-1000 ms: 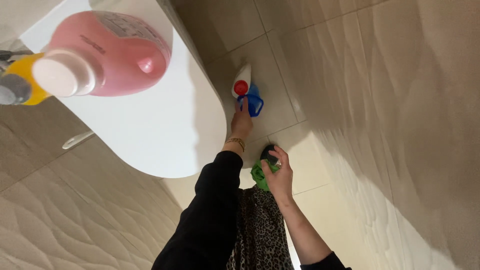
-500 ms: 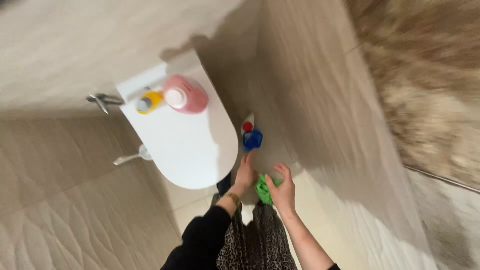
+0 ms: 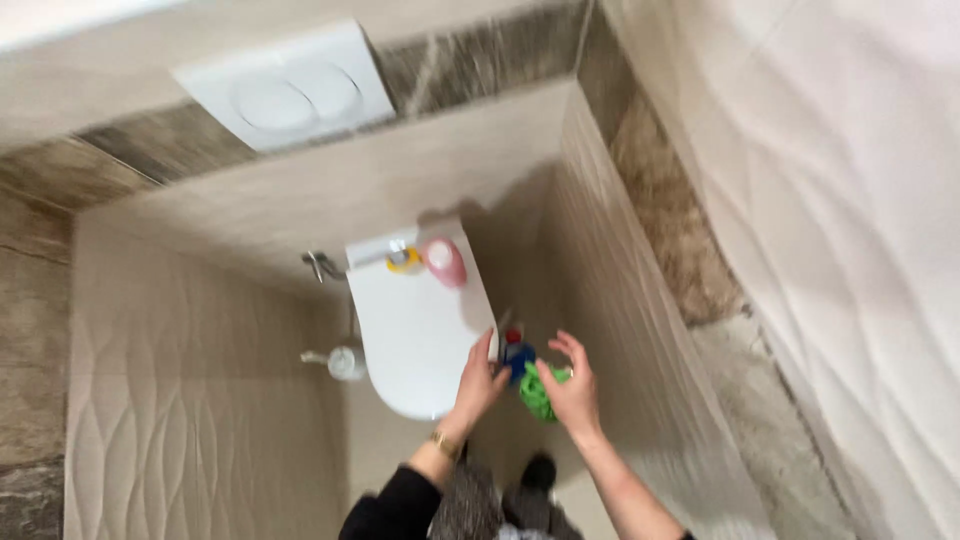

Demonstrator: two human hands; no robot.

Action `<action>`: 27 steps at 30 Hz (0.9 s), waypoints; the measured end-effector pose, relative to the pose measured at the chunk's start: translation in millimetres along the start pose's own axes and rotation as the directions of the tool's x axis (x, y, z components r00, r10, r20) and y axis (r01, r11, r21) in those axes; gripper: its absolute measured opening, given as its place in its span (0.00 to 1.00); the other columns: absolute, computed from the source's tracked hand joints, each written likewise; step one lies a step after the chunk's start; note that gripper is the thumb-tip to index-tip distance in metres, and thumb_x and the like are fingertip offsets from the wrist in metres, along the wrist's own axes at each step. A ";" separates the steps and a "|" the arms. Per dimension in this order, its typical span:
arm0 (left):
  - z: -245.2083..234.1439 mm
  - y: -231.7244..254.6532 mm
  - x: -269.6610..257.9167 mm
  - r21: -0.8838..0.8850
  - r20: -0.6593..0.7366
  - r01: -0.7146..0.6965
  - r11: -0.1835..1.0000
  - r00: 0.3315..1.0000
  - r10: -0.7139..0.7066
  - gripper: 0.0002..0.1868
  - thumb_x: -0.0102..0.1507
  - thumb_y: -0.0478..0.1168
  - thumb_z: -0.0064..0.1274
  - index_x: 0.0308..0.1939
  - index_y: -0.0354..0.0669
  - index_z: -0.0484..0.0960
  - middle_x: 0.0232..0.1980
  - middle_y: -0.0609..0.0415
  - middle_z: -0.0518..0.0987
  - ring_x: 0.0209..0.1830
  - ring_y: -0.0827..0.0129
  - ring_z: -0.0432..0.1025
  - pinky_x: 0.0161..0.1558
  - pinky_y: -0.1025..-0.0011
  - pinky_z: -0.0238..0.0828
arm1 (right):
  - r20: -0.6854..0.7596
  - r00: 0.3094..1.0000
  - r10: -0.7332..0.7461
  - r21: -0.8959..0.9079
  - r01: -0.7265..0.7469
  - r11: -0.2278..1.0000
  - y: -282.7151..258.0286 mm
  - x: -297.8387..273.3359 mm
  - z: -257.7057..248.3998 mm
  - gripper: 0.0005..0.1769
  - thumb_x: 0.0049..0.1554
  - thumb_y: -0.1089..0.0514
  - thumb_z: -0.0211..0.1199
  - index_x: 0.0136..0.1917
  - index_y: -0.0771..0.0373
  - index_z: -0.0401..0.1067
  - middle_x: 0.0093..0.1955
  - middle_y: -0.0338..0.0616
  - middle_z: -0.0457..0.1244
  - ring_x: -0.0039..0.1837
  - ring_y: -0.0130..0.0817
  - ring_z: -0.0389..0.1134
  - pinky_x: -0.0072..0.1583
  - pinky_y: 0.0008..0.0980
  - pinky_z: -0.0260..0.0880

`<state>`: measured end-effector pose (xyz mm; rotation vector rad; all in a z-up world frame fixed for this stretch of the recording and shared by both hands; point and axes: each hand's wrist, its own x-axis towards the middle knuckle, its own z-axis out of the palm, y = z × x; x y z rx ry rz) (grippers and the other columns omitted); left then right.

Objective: The person moves various cleaning supplies from a shelf onto the toilet lid, then wipes the shelf with a green cloth. They then wipe each bottle individually before returning them to the shelf.

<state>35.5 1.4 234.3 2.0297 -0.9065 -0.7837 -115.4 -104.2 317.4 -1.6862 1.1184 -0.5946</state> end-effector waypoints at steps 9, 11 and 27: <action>-94.5 51.7 -23.0 -0.129 -0.138 0.043 0.991 0.989 -0.060 0.45 0.60 0.43 0.58 0.78 0.53 0.53 0.76 0.50 0.61 0.52 0.61 0.80 0.52 0.65 0.76 | 0.054 0.995 -0.079 0.084 0.075 0.994 -95.7 8.4 0.2 0.34 0.51 0.55 0.69 0.70 0.51 0.66 0.63 0.35 0.71 0.67 0.28 0.69 0.63 0.38 0.68; -121.9 65.1 -21.8 -0.129 -0.168 0.031 0.991 0.984 -0.053 0.46 0.60 0.42 0.59 0.79 0.52 0.53 0.76 0.48 0.61 0.53 0.60 0.80 0.53 0.64 0.77 | 0.056 0.991 -0.121 0.087 0.116 0.989 -112.3 12.3 5.5 0.34 0.51 0.55 0.70 0.70 0.51 0.66 0.63 0.35 0.71 0.67 0.27 0.69 0.63 0.38 0.67; -414.8 150.6 129.8 0.183 -0.465 -0.439 0.879 0.749 0.471 0.49 0.58 0.44 0.65 0.77 0.40 0.54 0.73 0.40 0.65 0.59 0.54 0.71 0.64 0.56 0.68 | 0.020 0.948 -0.318 0.147 0.312 0.939 -306.0 77.5 121.6 0.33 0.51 0.54 0.70 0.69 0.46 0.67 0.63 0.31 0.71 0.67 0.24 0.68 0.64 0.35 0.65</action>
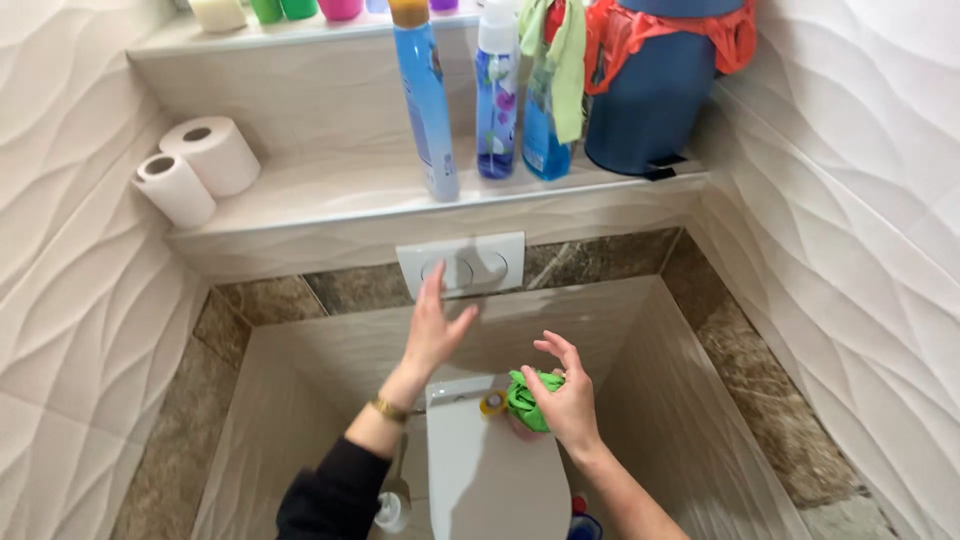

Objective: The person moves various cleaning supplies from a shelf onto the toilet lid, then wipes the shelf with a green cloth. They then wipe each bottle individually before returning them to the shelf.

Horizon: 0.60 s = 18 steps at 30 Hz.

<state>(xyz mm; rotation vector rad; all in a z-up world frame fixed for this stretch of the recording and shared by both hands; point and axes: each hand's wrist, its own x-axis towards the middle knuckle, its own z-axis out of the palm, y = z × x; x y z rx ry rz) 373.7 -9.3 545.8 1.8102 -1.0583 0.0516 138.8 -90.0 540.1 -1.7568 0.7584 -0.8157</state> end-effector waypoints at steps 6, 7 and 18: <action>-15.0 24.6 171.1 -0.050 -0.253 0.032 0.998 0.967 -0.044 0.65 0.55 0.54 0.71 0.80 0.38 0.38 0.83 0.38 0.47 0.83 0.47 0.44 0.79 0.48 0.39 | -0.049 0.998 -0.027 -0.022 0.026 0.999 -8.2 25.4 42.3 0.34 0.51 0.54 0.70 0.70 0.47 0.66 0.62 0.29 0.71 0.64 0.24 0.70 0.61 0.35 0.66; -14.3 23.2 191.8 -0.057 -0.242 0.024 0.998 0.970 -0.038 0.65 0.55 0.54 0.71 0.80 0.38 0.38 0.83 0.38 0.47 0.83 0.47 0.44 0.79 0.48 0.39 | -0.063 0.998 -0.024 -0.025 0.022 0.999 -7.5 28.6 46.7 0.34 0.51 0.54 0.70 0.70 0.47 0.66 0.62 0.29 0.71 0.64 0.24 0.70 0.61 0.35 0.66; -0.3 12.0 299.3 -0.055 -0.545 -0.005 0.998 0.838 -0.026 0.53 0.54 0.39 0.62 0.78 0.50 0.47 0.72 0.39 0.70 0.63 0.42 0.73 0.56 0.51 0.76 | -0.188 0.982 0.016 -0.125 -0.040 0.991 7.3 41.5 46.8 0.33 0.50 0.53 0.70 0.69 0.50 0.68 0.61 0.32 0.72 0.61 0.24 0.71 0.56 0.30 0.67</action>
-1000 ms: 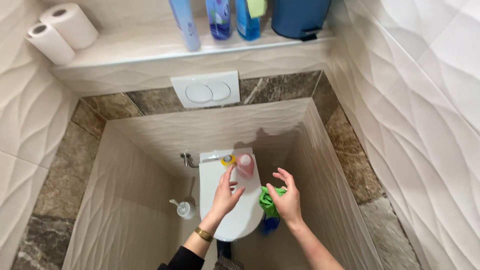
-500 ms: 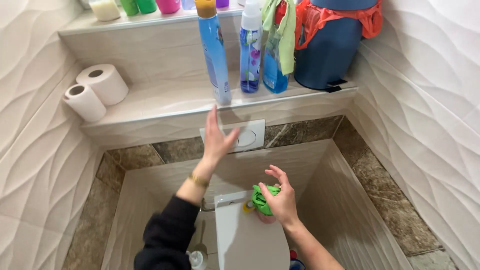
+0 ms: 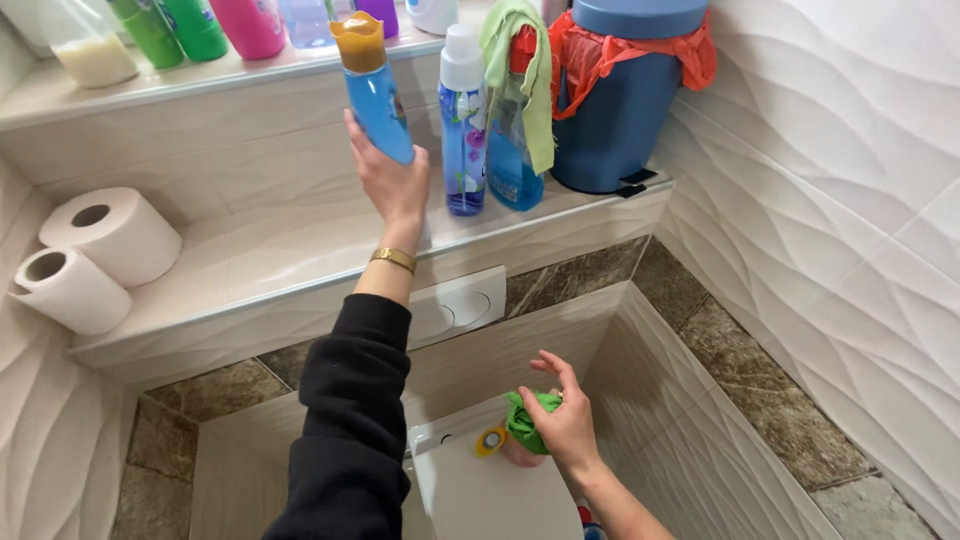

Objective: The person moves various cleaning supplies from a shelf onto the toilet lid, then wipes the shelf with a green cloth. They then wipe each bottle individually before returning them to the shelf.

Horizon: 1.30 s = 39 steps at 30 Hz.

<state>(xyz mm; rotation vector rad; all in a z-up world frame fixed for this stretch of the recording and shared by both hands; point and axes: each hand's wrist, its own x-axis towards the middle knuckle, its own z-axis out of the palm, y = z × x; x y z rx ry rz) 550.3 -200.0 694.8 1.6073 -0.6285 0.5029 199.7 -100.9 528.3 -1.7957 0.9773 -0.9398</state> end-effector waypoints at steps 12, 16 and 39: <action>-146.9 81.3 -69.6 -0.457 0.357 -0.005 0.890 0.915 0.188 0.34 0.53 0.41 0.68 0.61 0.42 0.72 0.54 0.47 0.82 0.53 0.58 0.78 0.55 0.61 0.79 | 0.054 0.998 0.034 0.039 -0.036 0.999 -16.0 3.6 -14.2 0.40 0.47 0.50 0.74 0.71 0.48 0.65 0.65 0.32 0.70 0.67 0.23 0.68 0.61 0.36 0.68; -170.6 92.8 -125.8 -0.455 0.521 0.237 0.858 0.852 0.041 0.32 0.41 0.44 0.75 0.48 0.49 0.82 0.41 0.51 0.85 0.44 0.64 0.80 0.49 0.61 0.77 | 0.162 0.987 -0.005 0.106 -0.013 0.994 -13.7 3.2 -29.2 0.53 0.41 0.51 0.82 0.77 0.43 0.62 0.66 0.32 0.69 0.44 0.21 0.67 0.58 0.33 0.71; -191.7 197.6 -444.6 -0.431 0.886 0.439 0.788 0.371 0.278 0.62 0.46 0.64 0.68 0.76 0.42 0.57 0.70 0.41 0.72 0.71 0.59 0.68 0.72 0.61 0.61 | 0.237 0.965 0.114 -0.491 0.018 0.871 188.6 -160.9 -220.1 0.40 0.29 0.19 0.73 0.37 0.54 0.76 0.35 0.49 0.72 0.43 0.57 0.72 0.42 0.47 0.65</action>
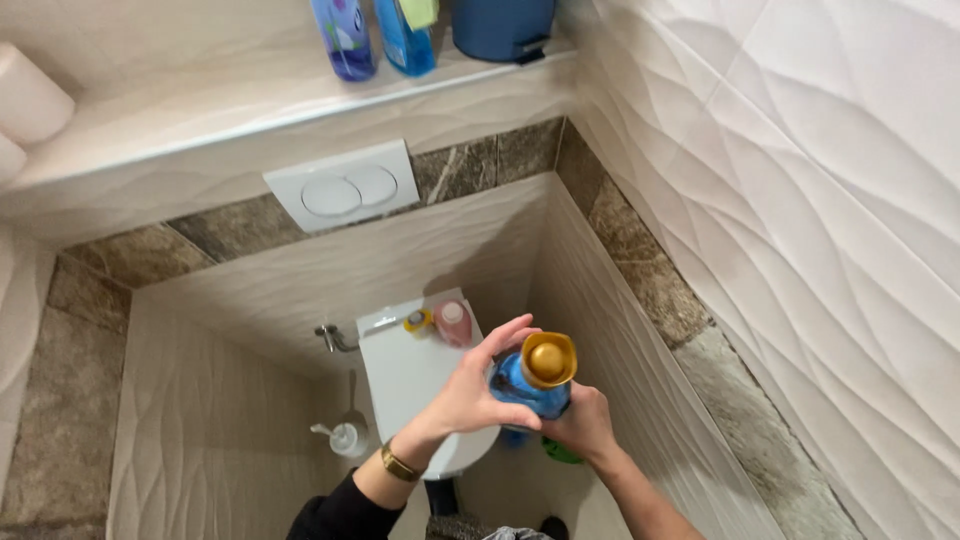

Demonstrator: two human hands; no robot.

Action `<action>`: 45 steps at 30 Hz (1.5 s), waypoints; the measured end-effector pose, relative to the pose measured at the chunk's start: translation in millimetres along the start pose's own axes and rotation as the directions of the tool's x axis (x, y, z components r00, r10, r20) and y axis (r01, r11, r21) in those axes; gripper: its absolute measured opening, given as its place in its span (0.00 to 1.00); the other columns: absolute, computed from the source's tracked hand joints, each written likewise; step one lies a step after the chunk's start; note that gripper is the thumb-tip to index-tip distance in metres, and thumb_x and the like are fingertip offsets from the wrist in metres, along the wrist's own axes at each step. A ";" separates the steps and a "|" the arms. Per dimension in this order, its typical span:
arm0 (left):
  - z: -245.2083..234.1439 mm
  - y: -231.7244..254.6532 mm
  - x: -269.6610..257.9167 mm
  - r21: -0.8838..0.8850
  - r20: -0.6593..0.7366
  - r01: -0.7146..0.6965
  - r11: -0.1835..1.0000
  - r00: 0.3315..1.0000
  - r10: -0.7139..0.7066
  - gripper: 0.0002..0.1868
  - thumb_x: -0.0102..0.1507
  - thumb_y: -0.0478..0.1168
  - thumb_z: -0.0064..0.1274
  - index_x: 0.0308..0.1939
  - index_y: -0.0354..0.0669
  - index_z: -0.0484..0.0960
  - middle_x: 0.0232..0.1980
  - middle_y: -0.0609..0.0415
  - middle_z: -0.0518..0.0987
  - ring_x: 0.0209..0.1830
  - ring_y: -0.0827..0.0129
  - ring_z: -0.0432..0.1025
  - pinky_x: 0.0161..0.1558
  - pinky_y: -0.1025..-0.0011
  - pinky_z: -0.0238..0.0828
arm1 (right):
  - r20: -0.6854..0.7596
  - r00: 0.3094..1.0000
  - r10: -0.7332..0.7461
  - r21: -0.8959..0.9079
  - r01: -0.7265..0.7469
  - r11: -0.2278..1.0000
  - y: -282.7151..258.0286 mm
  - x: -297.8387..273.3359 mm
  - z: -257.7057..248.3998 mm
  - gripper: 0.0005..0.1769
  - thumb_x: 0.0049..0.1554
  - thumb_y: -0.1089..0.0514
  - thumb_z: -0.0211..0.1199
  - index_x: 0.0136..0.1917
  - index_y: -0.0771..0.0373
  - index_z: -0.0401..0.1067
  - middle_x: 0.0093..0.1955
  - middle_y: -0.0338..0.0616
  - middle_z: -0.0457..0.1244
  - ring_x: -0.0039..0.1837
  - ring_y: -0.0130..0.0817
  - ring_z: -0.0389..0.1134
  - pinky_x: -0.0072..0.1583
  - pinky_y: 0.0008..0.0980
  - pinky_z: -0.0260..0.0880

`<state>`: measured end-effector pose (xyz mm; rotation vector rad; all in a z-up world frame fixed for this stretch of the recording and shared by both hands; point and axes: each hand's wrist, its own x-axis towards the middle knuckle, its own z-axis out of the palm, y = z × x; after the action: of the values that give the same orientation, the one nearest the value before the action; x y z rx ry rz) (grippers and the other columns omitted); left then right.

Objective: The person moves various cleaning supplies from a shelf onto the toilet lid, then wipes the shelf with a green cloth. They then wipe each bottle individually before returning them to the shelf.

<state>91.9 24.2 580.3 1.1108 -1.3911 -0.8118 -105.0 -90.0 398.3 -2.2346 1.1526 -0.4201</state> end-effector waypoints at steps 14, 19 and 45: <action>21.4 -76.3 -41.4 -0.353 0.479 0.339 0.872 0.866 -0.143 0.47 0.55 0.48 0.68 0.74 0.42 0.64 0.73 0.54 0.68 0.71 0.69 0.65 0.73 0.66 0.64 | 0.542 0.840 -0.037 0.047 0.014 0.999 30.3 -63.1 10.4 0.35 0.31 0.27 0.79 0.49 0.43 0.80 0.43 0.32 0.75 0.48 0.36 0.76 0.48 0.35 0.70; 11.1 -81.7 -62.1 -0.443 0.192 0.312 0.840 0.949 -0.251 0.42 0.65 0.46 0.59 0.78 0.43 0.54 0.76 0.43 0.65 0.76 0.58 0.62 0.75 0.61 0.60 | 0.505 0.851 0.146 -0.046 -0.142 0.989 22.2 -51.4 28.5 0.37 0.30 0.24 0.78 0.50 0.40 0.77 0.43 0.32 0.75 0.48 0.40 0.75 0.47 0.35 0.67; -108.2 -373.0 -115.3 0.299 -0.294 0.684 0.665 0.729 -0.618 0.36 0.47 0.35 0.66 0.58 0.59 0.73 0.51 0.46 0.80 0.56 0.45 0.75 0.61 0.50 0.72 | 0.622 0.672 0.402 -0.160 -0.393 0.906 -53.2 55.1 143.6 0.57 0.50 0.44 0.79 0.83 0.52 0.50 0.74 0.52 0.61 0.75 0.55 0.61 0.73 0.54 0.62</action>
<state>254.4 26.4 209.1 2.0258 -1.0101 -0.9285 34.6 -60.0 320.2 -1.8062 1.1875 0.5166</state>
